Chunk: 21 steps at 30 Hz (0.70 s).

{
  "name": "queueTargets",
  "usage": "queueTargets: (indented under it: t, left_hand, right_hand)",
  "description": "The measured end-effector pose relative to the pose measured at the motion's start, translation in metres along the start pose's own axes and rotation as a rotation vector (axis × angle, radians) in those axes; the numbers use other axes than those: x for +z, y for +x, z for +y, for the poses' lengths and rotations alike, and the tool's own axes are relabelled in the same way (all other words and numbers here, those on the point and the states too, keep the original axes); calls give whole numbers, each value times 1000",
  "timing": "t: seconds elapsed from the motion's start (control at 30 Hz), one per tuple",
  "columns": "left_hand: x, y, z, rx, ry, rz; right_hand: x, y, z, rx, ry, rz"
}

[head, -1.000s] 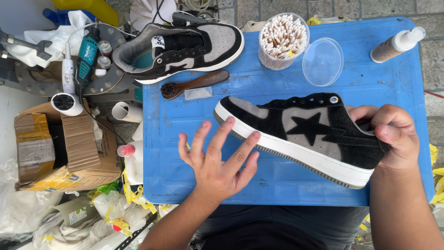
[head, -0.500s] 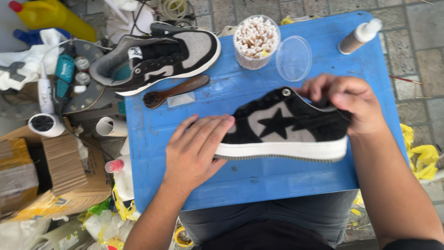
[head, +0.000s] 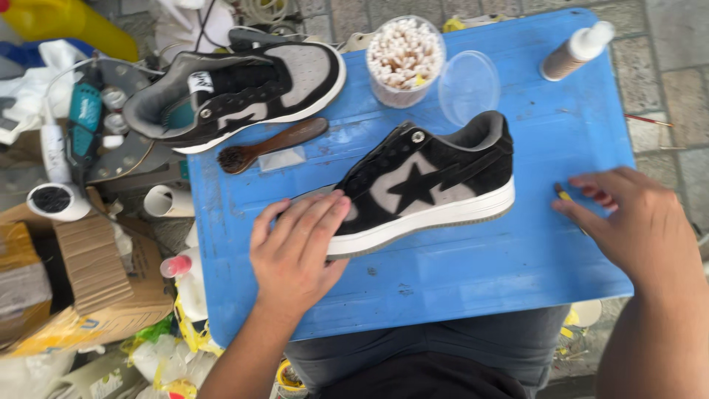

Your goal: The person applies yellow masking tape along the midsole of a black and grey sneaker, then uses a cotton swab to clean the white midsole. The person then uses a hairdryer to dry the shoe.

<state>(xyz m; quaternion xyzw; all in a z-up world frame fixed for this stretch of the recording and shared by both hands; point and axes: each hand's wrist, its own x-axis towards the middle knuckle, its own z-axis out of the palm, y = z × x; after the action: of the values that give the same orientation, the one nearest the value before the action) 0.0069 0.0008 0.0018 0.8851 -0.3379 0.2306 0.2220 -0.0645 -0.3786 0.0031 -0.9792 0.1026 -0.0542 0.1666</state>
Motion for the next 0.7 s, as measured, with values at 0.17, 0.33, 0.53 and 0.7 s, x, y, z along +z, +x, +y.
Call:
queueTargets:
  t: [0.17, 0.33, 0.53, 0.7]
  left_hand:
    - [7, -2, 4, -51, -22, 11]
    - [12, -3, 2, -74, -24, 25]
    - [13, -7, 0, -101, -18, 15]
    - [16, -8, -1, -118, -29, 12]
  right_hand:
    - [37, -24, 38, -95, 89, 98]
    - [67, -32, 76, -149, -3, 126]
    - [78, -46, 91, -76, 92, 95]
    - [72, -36, 77, -83, 22, 79]
